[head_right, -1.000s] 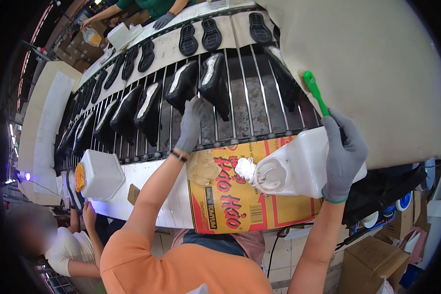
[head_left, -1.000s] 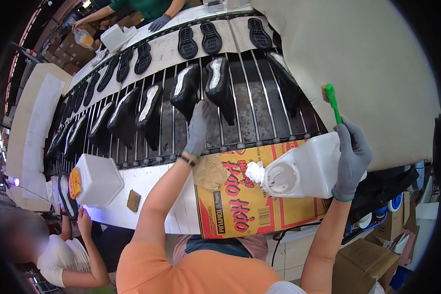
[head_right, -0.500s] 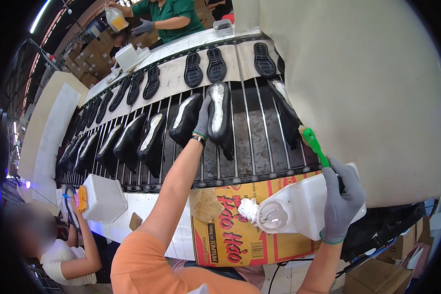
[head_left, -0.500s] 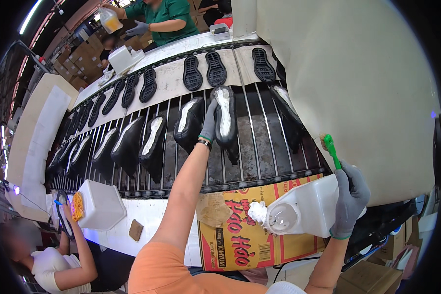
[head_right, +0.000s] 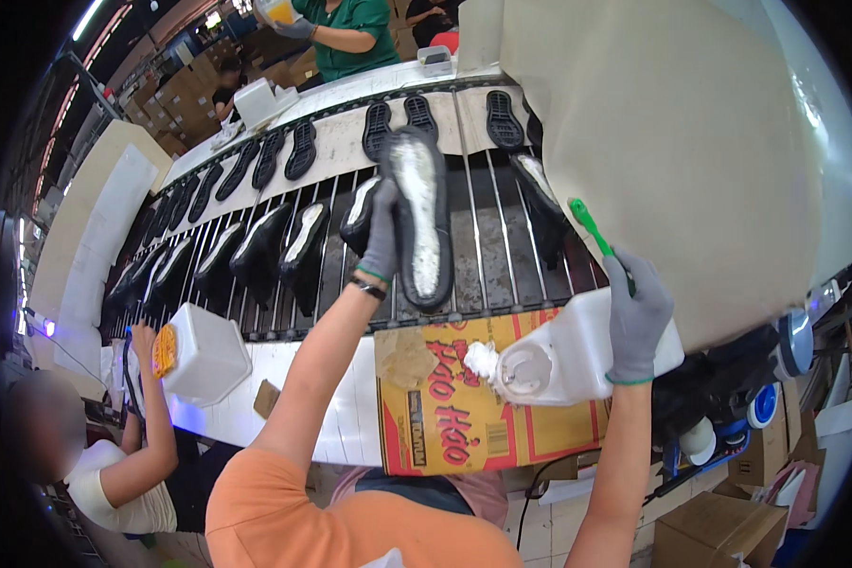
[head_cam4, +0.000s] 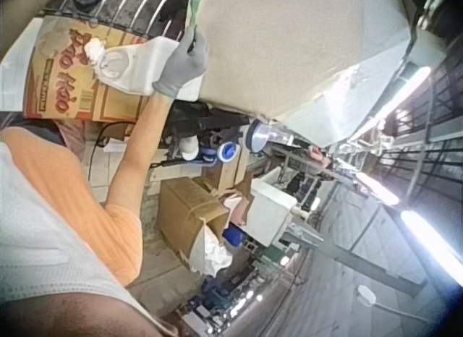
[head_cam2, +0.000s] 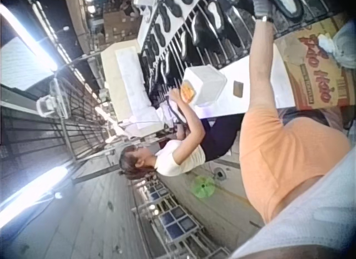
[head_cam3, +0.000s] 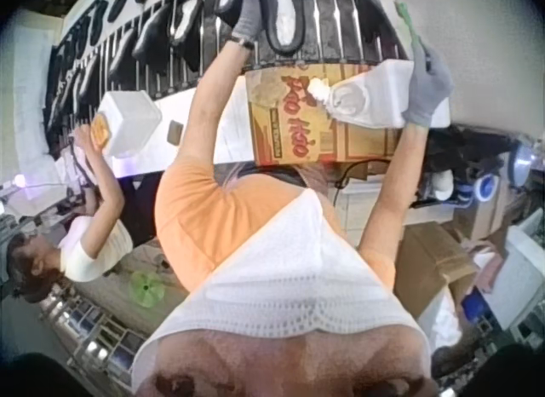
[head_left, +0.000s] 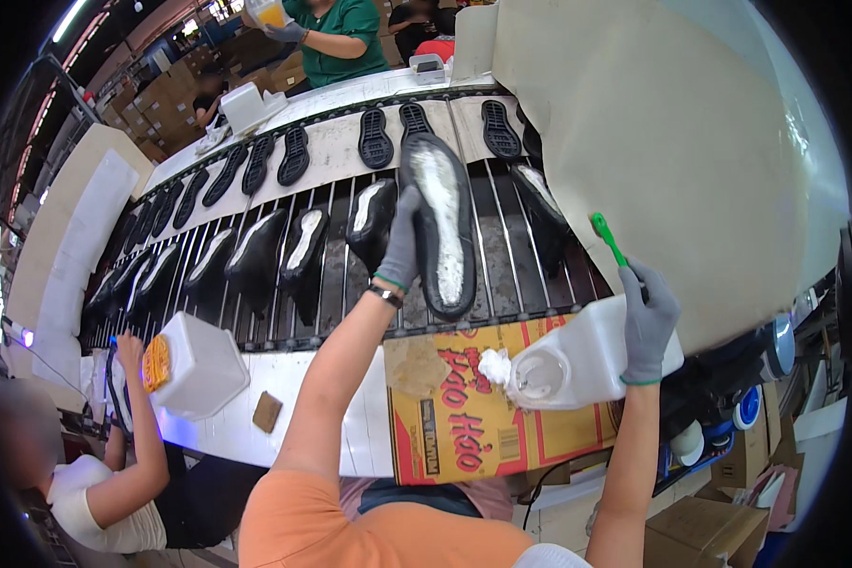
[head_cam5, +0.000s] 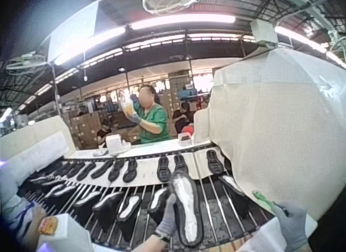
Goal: The person is applying a white adhesive or cleaning liquid to the soles and edges of black shoes using a green toothbrush.
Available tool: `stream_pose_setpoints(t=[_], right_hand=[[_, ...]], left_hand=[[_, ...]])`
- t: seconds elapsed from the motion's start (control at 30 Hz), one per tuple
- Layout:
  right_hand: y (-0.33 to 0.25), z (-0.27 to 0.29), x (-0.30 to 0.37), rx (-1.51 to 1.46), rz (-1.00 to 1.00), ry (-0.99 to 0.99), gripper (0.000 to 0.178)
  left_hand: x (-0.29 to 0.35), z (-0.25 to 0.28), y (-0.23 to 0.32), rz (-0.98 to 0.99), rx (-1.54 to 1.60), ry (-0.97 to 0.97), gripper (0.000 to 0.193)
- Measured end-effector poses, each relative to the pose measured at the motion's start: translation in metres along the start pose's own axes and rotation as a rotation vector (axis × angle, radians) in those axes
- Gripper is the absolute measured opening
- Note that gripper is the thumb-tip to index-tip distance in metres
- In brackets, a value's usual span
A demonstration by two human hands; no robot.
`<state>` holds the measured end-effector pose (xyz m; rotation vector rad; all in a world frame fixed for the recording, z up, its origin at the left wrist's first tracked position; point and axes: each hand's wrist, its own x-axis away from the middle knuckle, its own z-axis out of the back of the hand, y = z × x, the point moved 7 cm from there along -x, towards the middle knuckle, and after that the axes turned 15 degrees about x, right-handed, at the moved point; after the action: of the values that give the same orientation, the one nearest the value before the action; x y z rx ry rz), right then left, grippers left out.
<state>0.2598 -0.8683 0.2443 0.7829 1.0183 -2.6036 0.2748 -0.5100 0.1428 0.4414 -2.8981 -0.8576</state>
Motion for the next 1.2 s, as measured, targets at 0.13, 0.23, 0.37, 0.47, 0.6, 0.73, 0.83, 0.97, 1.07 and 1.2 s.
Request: stream_pose_setpoints(t=[0.13,0.23,0.37,0.47,0.6,0.73,0.83,0.97,1.07,1.2], right_hand=[[-0.001,0.006,0.002,0.006,0.073,0.101,0.021],[-0.001,0.007,0.003,0.075,0.05,0.087,0.026],[-0.011,0.011,0.005,0.109,0.055,0.075,0.027],[-0.026,0.02,0.019,0.09,0.067,0.093,0.026],[-0.046,0.051,0.068,0.066,0.132,0.093,0.025],[-0.045,0.066,0.125,0.04,-0.008,-0.074,0.024],[-0.036,0.05,0.154,0.059,-0.135,-0.23,0.023],[-0.024,0.041,0.18,0.212,-0.205,-0.275,0.021],[-0.028,0.032,0.181,0.348,-0.105,-0.244,0.02],[-0.035,0.01,0.178,0.597,-0.015,-0.367,0.02]], left_hand=[[0.114,-0.009,0.075,-0.442,0.053,0.172,0.052],[0.24,0.011,0.089,-0.789,-0.211,0.26,0.053],[0.348,0.06,0.073,-0.617,-0.601,0.438,0.055],[0.372,0.081,0.066,-0.596,-0.653,0.513,0.052],[0.375,0.089,0.069,-0.755,-0.543,0.54,0.043],[0.364,0.098,0.061,-0.591,-0.79,0.423,0.044],[0.369,0.099,0.049,-0.612,-1.22,0.299,0.053],[0.371,0.112,0.029,-0.56,-1.269,0.246,0.055],[0.365,0.122,0.02,-0.447,-1.028,0.271,0.057],[0.359,0.127,0.011,-0.314,-0.732,0.296,0.059]])
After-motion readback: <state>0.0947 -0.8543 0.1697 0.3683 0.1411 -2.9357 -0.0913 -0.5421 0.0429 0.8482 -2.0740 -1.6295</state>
